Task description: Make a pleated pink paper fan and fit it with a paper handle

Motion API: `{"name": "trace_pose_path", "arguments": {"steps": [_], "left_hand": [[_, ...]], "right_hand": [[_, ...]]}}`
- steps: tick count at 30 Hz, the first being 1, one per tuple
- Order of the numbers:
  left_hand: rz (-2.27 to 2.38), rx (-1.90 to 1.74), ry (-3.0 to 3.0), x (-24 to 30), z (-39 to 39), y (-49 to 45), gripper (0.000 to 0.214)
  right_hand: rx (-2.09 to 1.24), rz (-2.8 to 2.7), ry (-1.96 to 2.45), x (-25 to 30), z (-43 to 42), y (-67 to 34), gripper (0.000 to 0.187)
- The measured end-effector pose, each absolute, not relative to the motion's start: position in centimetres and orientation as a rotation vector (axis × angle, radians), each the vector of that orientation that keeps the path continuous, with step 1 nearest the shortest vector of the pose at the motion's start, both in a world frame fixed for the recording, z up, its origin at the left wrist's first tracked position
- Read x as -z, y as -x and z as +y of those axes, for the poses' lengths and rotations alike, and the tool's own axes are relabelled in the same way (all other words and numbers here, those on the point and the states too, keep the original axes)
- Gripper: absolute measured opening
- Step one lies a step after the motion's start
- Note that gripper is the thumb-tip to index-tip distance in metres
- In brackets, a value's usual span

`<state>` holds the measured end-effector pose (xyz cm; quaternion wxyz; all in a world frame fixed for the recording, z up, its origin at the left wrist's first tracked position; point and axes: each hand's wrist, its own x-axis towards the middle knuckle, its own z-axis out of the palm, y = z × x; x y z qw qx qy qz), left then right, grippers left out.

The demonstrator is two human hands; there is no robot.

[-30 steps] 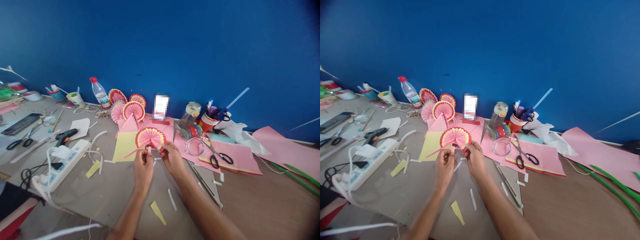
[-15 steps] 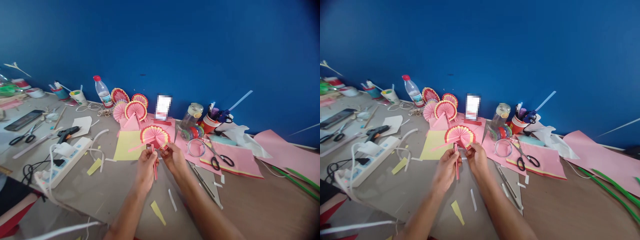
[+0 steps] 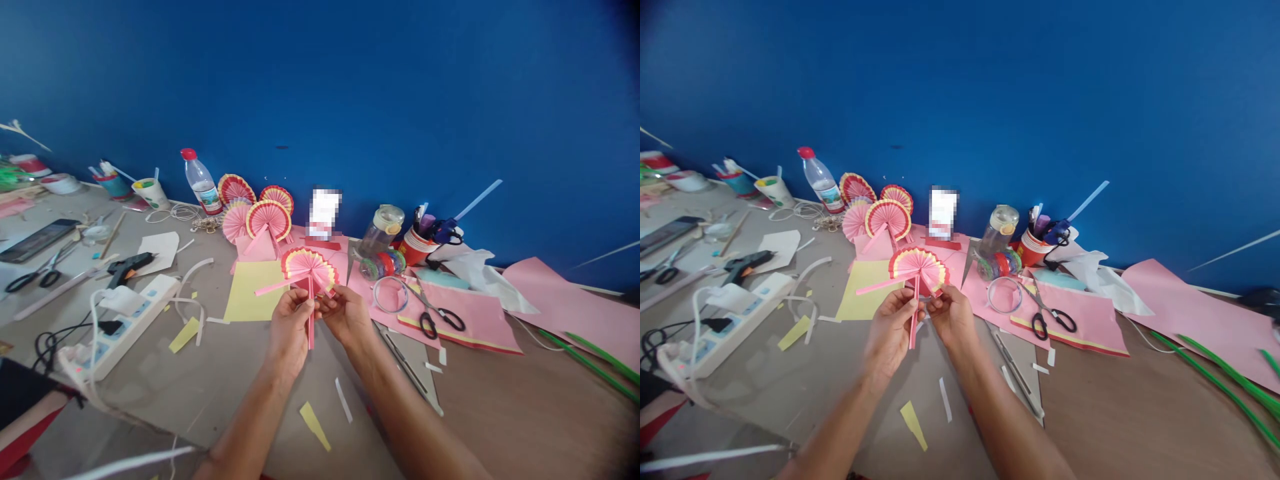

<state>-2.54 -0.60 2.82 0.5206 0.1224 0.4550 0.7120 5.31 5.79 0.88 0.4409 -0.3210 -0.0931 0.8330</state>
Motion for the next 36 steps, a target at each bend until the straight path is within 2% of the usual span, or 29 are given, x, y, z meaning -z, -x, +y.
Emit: {"name": "trace_pose_path", "arguments": {"steps": [16, 36], "left_hand": [[1.048, -1.759, -0.231, -3.1, 0.4, 1.4, 0.022], [0.990, -1.752, -0.179, -3.1, 0.8, 1.7, 0.031]], "right_hand": [[-1.963, -0.307, 0.801, -1.2, 5.5, -5.2, 0.019], [-1.832, -0.476, 0.684, -1.0, 4.9, -4.9, 0.012]]}}
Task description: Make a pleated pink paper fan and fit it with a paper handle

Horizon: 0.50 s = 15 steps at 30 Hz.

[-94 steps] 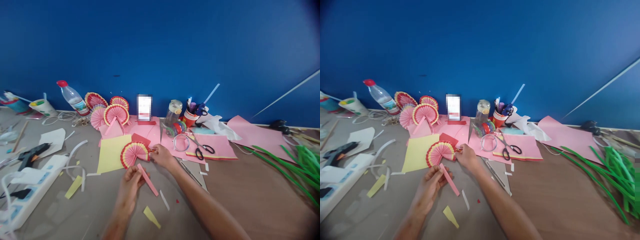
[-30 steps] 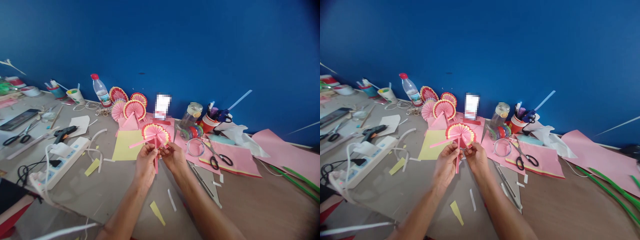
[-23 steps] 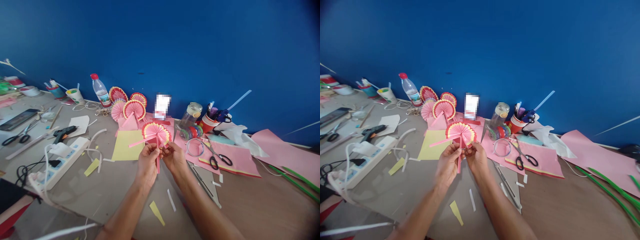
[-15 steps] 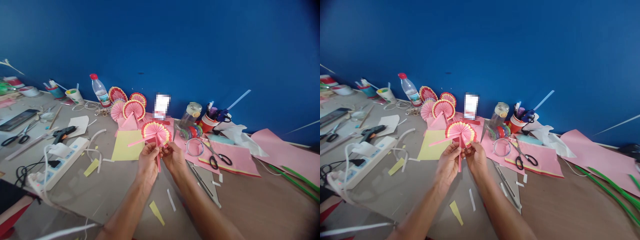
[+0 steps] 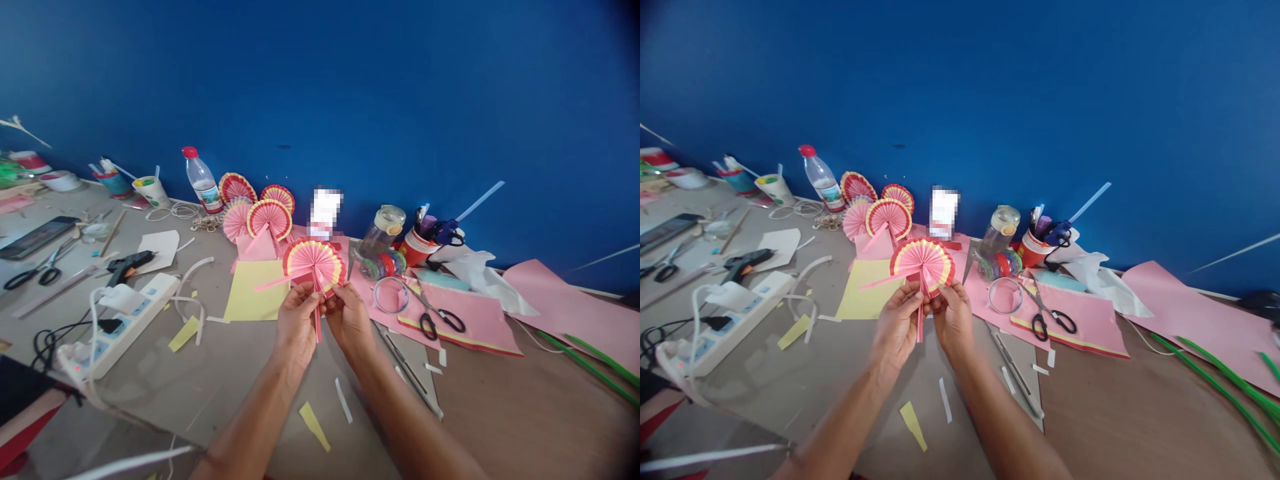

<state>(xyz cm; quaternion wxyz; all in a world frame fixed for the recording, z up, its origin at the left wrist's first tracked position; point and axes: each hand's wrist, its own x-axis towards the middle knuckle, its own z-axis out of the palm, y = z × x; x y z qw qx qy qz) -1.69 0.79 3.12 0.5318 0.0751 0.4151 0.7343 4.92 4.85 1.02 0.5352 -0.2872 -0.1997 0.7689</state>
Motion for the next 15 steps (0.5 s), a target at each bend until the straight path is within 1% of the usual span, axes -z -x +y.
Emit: {"name": "trace_pose_path", "arguments": {"steps": [7, 15], "left_hand": [[0.997, -1.742, -0.291, -3.6, 0.5, 1.5, 0.024], [1.128, -1.760, -0.485, -3.1, -0.1, 1.9, 0.023]], "right_hand": [[-1.977, -0.363, 0.747, -0.6, 5.6, -5.2, 0.015], [-2.006, -0.354, 0.856, -0.2, 6.4, -5.5, 0.018]]}}
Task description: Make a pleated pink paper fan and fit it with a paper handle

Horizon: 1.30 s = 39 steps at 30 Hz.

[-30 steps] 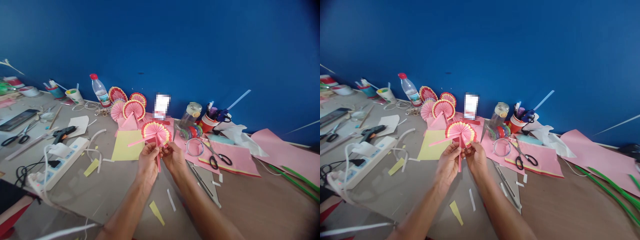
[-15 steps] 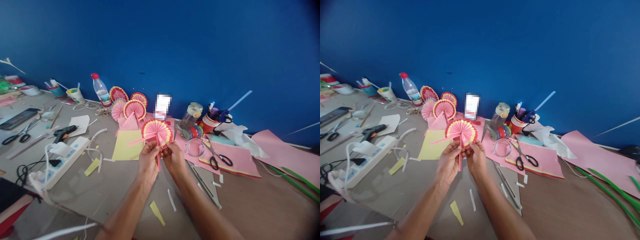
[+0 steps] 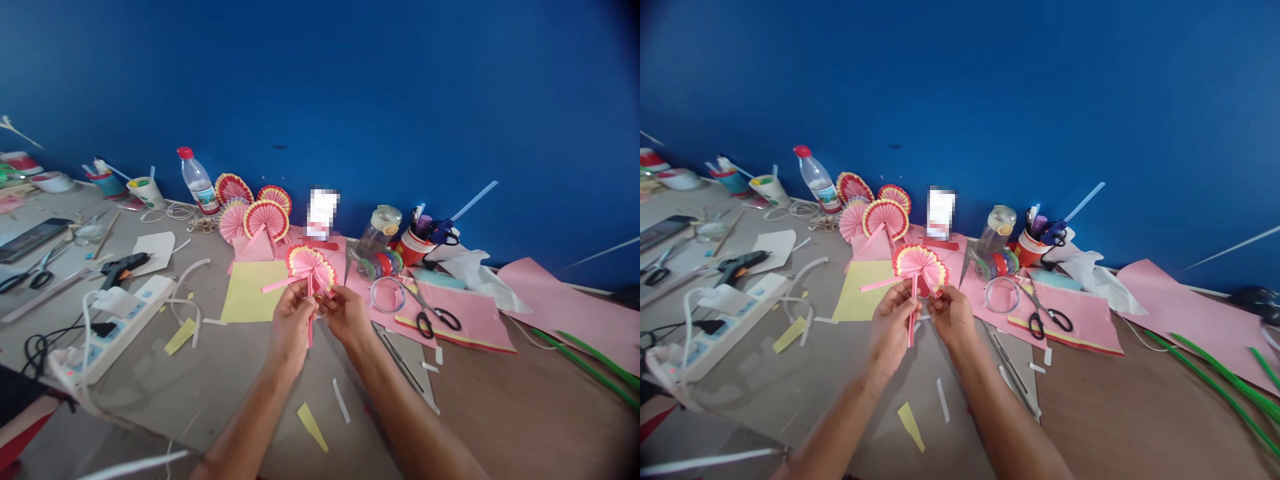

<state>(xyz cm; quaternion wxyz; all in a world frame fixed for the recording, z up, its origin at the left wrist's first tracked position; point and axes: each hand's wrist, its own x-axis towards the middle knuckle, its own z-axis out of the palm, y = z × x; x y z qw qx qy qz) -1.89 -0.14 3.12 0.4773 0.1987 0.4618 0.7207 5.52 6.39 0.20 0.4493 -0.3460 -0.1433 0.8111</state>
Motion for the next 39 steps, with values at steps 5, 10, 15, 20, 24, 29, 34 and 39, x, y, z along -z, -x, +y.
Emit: {"name": "trace_pose_path", "arguments": {"steps": [5, 10, 15, 20, 24, 29, 34, 39], "left_hand": [[1.494, -1.763, -0.755, -0.8, -0.9, 3.7, 0.027], [1.690, -1.804, -1.168, -0.3, -1.3, 5.6, 0.024], [1.667, -1.815, -1.279, -1.6, -2.0, 5.9, 0.020], [1.606, -1.786, -1.391, -1.4, -2.3, 6.3, 0.017], [1.606, -1.715, -1.508, -0.7, -2.8, 6.5, 0.017], [1.548, -1.609, -1.451, -0.7, -4.0, 5.5, 0.021], [1.509, -1.480, -1.524, -1.0, -4.3, 5.0, 0.022], [1.431, -1.394, -1.556, -1.1, -3.8, 5.2, 0.023]], "right_hand": [[-2.073, -0.373, 0.942, -0.2, 7.1, -6.4, 0.016], [-2.210, -0.486, 1.006, -1.4, 6.7, -7.5, 0.014], [-2.149, -0.597, 1.025, -2.4, 5.6, -8.1, 0.020], [-1.951, -0.956, 1.158, -2.5, 4.7, -10.5, 0.029], [-1.083, -1.383, 1.271, -3.1, 4.0, -13.1, 0.037], [-0.821, -2.058, 0.906, -5.0, 2.8, -13.0, 0.032], [-0.804, -2.475, 0.927, -5.7, 3.1, -11.1, 0.027], [-0.646, -2.699, 1.034, -6.5, 3.5, -10.0, 0.027]]}}
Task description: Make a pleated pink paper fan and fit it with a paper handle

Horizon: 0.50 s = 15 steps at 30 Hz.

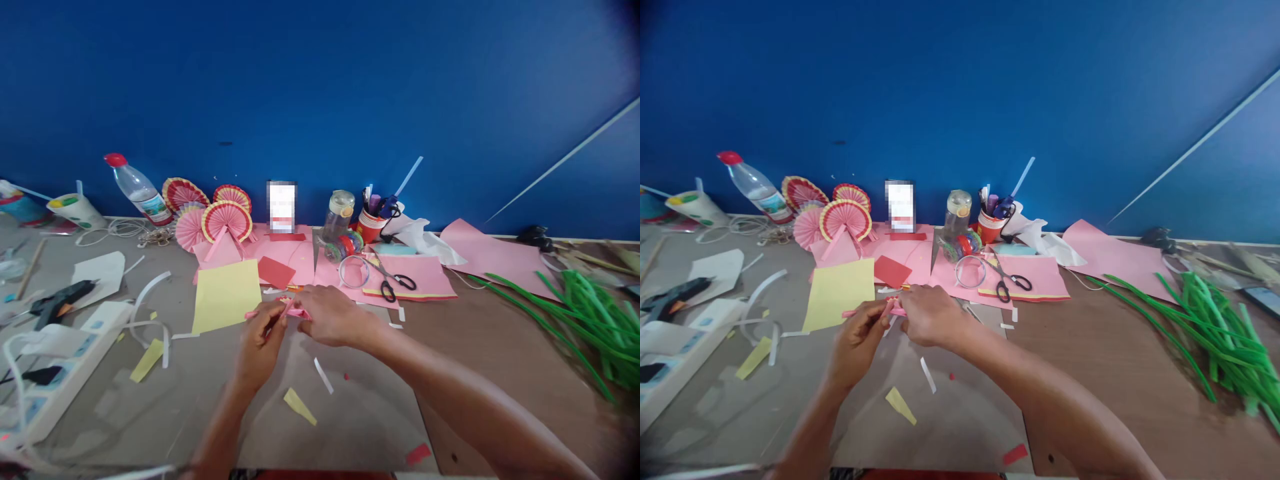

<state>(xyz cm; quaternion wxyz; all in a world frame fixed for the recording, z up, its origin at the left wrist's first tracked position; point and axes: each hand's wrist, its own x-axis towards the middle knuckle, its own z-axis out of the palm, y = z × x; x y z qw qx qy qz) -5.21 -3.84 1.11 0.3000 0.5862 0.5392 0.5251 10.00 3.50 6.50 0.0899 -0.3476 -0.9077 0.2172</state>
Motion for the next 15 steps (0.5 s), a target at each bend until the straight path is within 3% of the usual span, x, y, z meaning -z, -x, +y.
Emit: {"name": "trace_pose_path", "arguments": {"steps": [6, 12, 15], "left_hand": [[1.369, -1.223, -1.552, -1.8, -2.9, 5.6, 0.020], [1.493, -1.189, -1.531, -1.9, -2.2, 5.5, 0.020], [1.598, -1.297, -1.501, -1.5, -2.6, 5.1, 0.021]], "right_hand": [[-0.661, -2.941, 1.280, -8.0, 4.4, -9.0, 0.016], [-1.315, -2.637, 1.258, -6.4, 6.8, -9.9, 0.015], [-1.459, -2.373, 1.259, -5.0, 7.2, -10.6, 0.014]]}}
